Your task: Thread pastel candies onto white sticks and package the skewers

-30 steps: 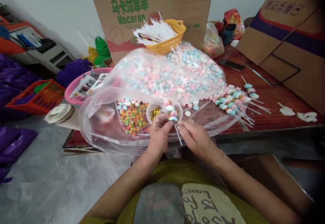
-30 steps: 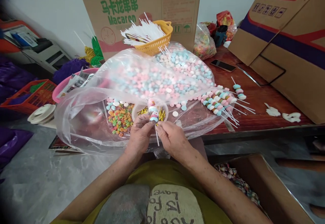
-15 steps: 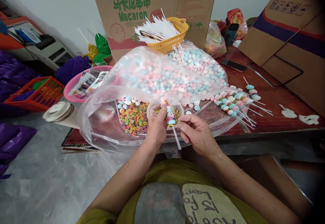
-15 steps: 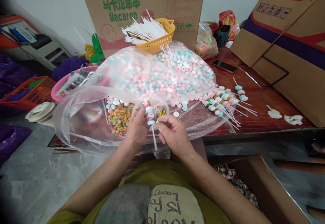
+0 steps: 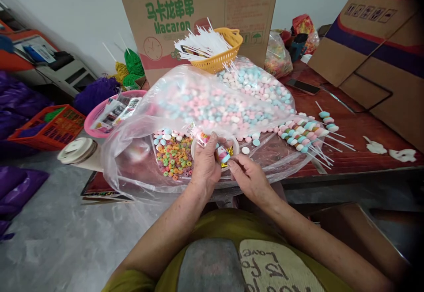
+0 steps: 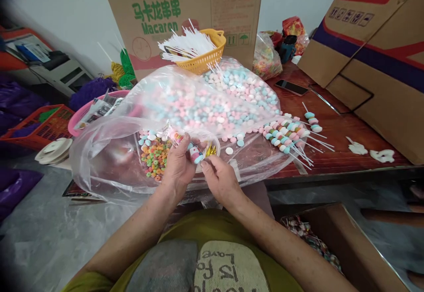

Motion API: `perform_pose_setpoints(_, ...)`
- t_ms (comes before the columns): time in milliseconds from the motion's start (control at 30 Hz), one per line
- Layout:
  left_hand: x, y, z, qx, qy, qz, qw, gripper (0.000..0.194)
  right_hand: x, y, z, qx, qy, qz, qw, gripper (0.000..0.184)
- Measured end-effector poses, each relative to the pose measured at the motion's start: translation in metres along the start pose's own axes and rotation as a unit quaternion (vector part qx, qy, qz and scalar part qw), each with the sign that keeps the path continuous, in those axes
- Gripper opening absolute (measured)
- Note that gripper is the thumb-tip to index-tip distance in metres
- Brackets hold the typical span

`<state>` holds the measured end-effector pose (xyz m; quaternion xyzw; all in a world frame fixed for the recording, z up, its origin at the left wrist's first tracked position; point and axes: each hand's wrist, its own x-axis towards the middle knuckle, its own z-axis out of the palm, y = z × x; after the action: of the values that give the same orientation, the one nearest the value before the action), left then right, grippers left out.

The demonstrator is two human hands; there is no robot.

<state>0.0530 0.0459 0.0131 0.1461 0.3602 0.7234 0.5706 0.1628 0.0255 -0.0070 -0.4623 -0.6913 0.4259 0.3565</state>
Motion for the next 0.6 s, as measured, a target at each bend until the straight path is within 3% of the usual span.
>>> perform_pose_setpoints(200, 0.0, 0.006, 0.004, -0.001, -0.054, 0.02, 0.998, 0.034, 0.001, -0.001, -0.001, -0.007, 0.019, -0.022, 1.0, 0.03)
perform_pose_setpoints(333, -0.003, -0.001, 0.005, -0.02, -0.041, -0.008, 0.999, 0.037, 0.002, 0.001, 0.003, -0.045, 0.046, -0.048, 0.997, 0.036)
perform_pose_setpoints(600, -0.014, -0.029, -0.002, 0.002, 0.003, -0.055, 0.998, 0.04, 0.008, 0.016, 0.016, -0.05, 0.114, -0.077, 0.989, 0.028)
